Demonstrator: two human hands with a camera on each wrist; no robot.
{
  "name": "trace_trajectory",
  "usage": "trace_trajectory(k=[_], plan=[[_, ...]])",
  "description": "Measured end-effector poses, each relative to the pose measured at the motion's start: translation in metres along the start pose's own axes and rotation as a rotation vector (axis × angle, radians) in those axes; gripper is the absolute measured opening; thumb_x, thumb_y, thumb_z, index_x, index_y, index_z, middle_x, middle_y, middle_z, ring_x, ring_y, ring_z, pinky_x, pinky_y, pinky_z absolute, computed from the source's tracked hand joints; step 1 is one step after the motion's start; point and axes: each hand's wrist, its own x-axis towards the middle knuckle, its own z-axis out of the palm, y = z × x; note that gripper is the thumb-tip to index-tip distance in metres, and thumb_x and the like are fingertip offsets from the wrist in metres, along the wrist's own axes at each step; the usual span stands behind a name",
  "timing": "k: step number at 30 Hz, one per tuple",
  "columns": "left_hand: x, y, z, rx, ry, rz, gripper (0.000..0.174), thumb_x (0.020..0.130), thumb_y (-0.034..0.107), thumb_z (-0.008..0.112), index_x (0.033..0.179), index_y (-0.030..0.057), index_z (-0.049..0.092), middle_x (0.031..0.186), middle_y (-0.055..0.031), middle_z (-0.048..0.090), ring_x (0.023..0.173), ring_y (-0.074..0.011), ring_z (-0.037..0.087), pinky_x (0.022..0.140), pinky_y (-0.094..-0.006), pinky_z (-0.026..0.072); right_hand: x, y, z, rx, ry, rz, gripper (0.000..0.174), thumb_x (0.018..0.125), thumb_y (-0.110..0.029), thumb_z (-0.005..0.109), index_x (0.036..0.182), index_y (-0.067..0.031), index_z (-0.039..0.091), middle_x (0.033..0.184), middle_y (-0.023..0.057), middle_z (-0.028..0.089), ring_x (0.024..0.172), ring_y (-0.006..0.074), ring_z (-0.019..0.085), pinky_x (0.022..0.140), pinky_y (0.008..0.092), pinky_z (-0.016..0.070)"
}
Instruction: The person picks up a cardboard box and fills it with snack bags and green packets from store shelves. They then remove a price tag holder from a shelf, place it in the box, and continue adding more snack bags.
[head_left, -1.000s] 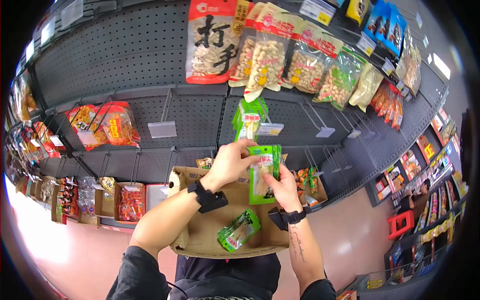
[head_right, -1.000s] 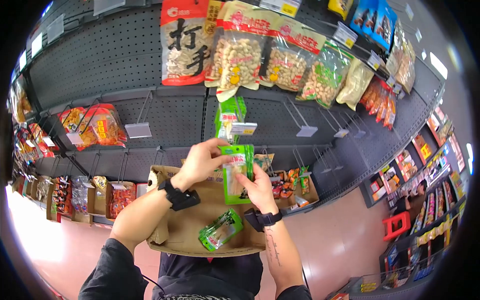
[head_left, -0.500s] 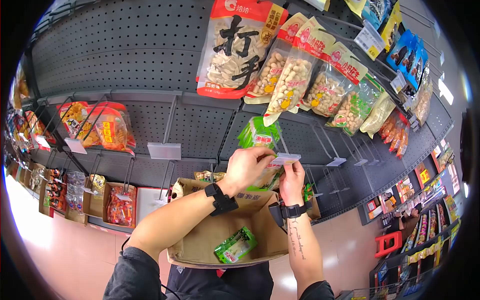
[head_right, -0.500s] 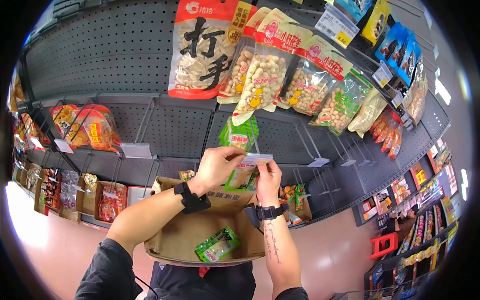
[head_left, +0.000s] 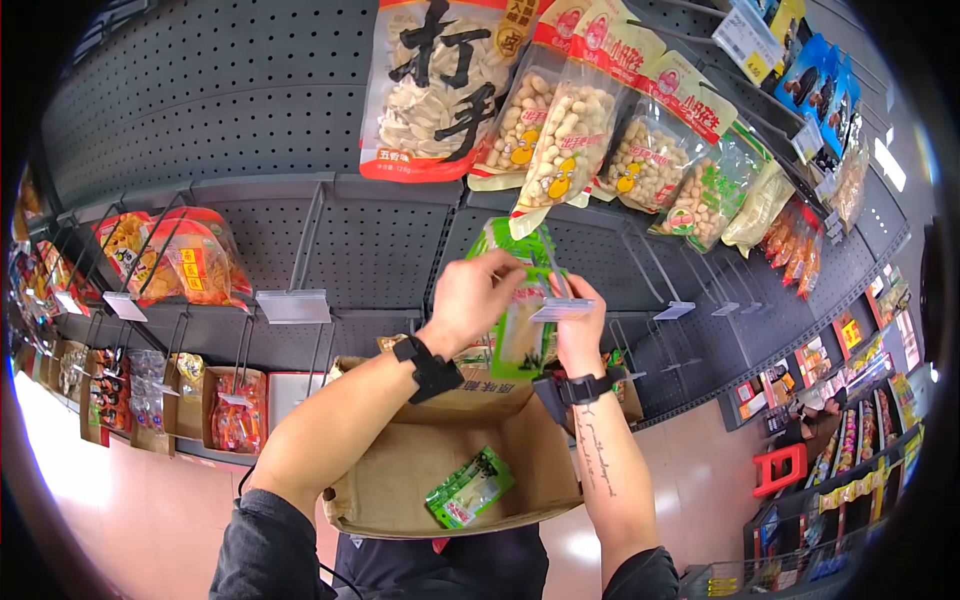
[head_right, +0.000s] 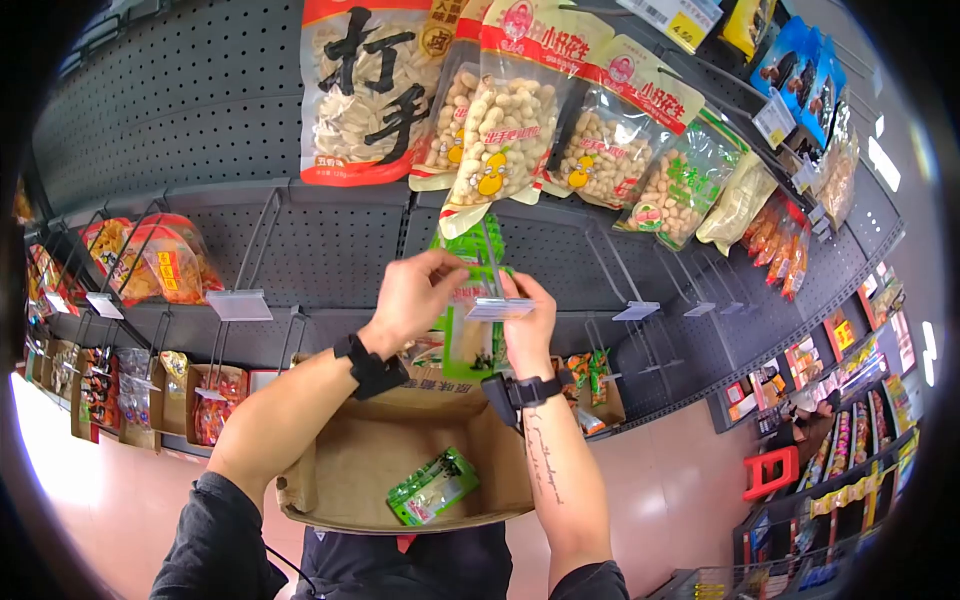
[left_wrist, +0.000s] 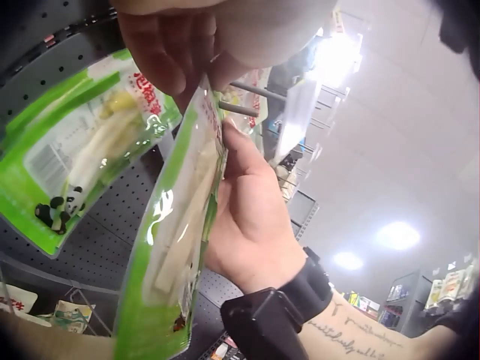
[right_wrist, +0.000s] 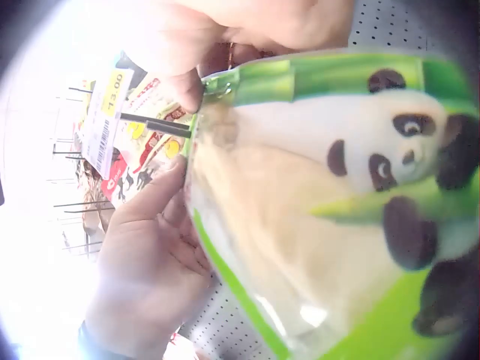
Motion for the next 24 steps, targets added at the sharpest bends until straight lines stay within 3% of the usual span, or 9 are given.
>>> trace_trajectory(k=[2,6,9,11,12,14,16,18,24], plan=[[0.017,-0.006,-0.001,0.209,0.092,0.11,0.019,0.083,0.026,0.07,0.09,0.0076,0.069,0.078,-0.0116,0.069,0.07,-0.0279,0.068,0.062,-0.0367,0.0535,0.012,-0.003,0.004,-0.135,0.041,-0.083,0.016,0.09,-0.014,0.069,0.097,0.0011,0.068,0.084,-0.0005,0.066,0.078,0.0038,0.057,0.069,0.0194,0.0454],[0.026,-0.002,-0.016,0.542,0.067,0.268,0.022,0.084,0.03,0.067,0.088,0.0087,0.063,0.079,-0.0111,0.066,0.073,-0.0336,0.066,0.06,-0.0438,0.0523,0.002,-0.004,-0.005,-0.398,0.147,-0.138,0.02,0.089,-0.015,0.068,0.103,-0.0009,0.067,0.09,0.0027,0.069,0.081,0.0055,0.06,0.074,0.023,0.0485],[-0.018,0.022,-0.031,0.664,0.047,0.275,0.017,0.087,0.026,0.062,0.09,0.0093,0.06,0.075,-0.0128,0.065,0.069,-0.033,0.066,0.057,-0.0455,0.0517,-0.053,-0.036,-0.021,-0.231,-0.097,0.242,0.019,0.092,-0.015,0.062,0.106,-0.0031,0.066,0.091,0.0043,0.07,0.081,0.0103,0.065,0.067,0.0247,0.0482],[-0.067,0.02,-0.014,0.939,-0.248,0.313,0.017,0.088,0.026,0.058,0.085,0.0109,0.064,0.068,-0.0102,0.066,0.064,-0.0264,0.068,0.052,-0.0409,0.0526,-0.083,-0.035,-0.031,-0.224,-0.191,0.342,0.019,0.091,-0.013,0.063,0.107,-0.0035,0.065,0.087,0.003,0.069,0.077,0.0102,0.066,0.067,0.0236,0.0492],[-0.095,0.015,-0.005,1.09,-0.454,0.393,0.018,0.088,0.028,0.057,0.085,0.0124,0.066,0.068,-0.0097,0.067,0.063,-0.0217,0.069,0.05,-0.0393,0.0527,-0.099,-0.021,-0.034,-0.226,-0.191,0.252,0.02,0.09,-0.01,0.065,0.108,-0.0027,0.064,0.086,0.0028,0.069,0.075,0.0093,0.065,0.067,0.0232,0.0504],[-0.145,-0.008,0.019,1.138,-0.97,0.397,0.027,0.086,0.032,0.062,0.098,0.0079,0.068,0.078,-0.0099,0.07,0.076,-0.0247,0.071,0.058,-0.0387,0.0541,-0.126,-0.008,-0.03,-0.29,-0.204,0.197,0.02,0.089,-0.007,0.066,0.108,-0.0017,0.064,0.085,0.0031,0.069,0.074,0.0083,0.064,0.067,0.0231,0.0514],[-0.177,-0.023,0.026,0.773,-1.282,0.191,0.046,0.081,0.041,0.068,0.108,0.0041,0.065,0.093,-0.0129,0.071,0.091,-0.0286,0.069,0.072,-0.0381,0.0546,-0.147,-0.001,-0.028,-0.395,-0.312,0.135,0.018,0.087,-0.011,0.067,0.104,-0.0036,0.067,0.085,0.005,0.071,0.073,0.0087,0.065,0.067,0.0239,0.0522],[-0.211,-0.054,0.046,0.717,-1.333,0.038,0.058,0.076,0.046,0.073,0.113,0.003,0.062,0.105,-0.015,0.069,0.099,-0.0319,0.067,0.085,-0.0374,0.0521,-0.166,-0.026,-0.017,-0.493,-0.418,0.16,0.018,0.089,-0.005,0.066,0.106,-0.0022,0.066,0.09,0.0036,0.069,0.079,0.0066,0.063,0.07,0.0216,0.0515],[-0.234,-0.053,0.055,0.491,-1.216,-0.196,0.048,0.077,0.029,0.073,0.115,0.0019,0.059,0.114,-0.0208,0.065,0.107,-0.0337,0.063,0.088,-0.0408,0.0513,-0.188,-0.031,-0.023,-0.481,-0.498,0.178,0.014,0.089,-0.008,0.068,0.102,-0.0025,0.068,0.089,0.0033,0.07,0.079,0.0063,0.064,0.07,0.0222,0.0527]])
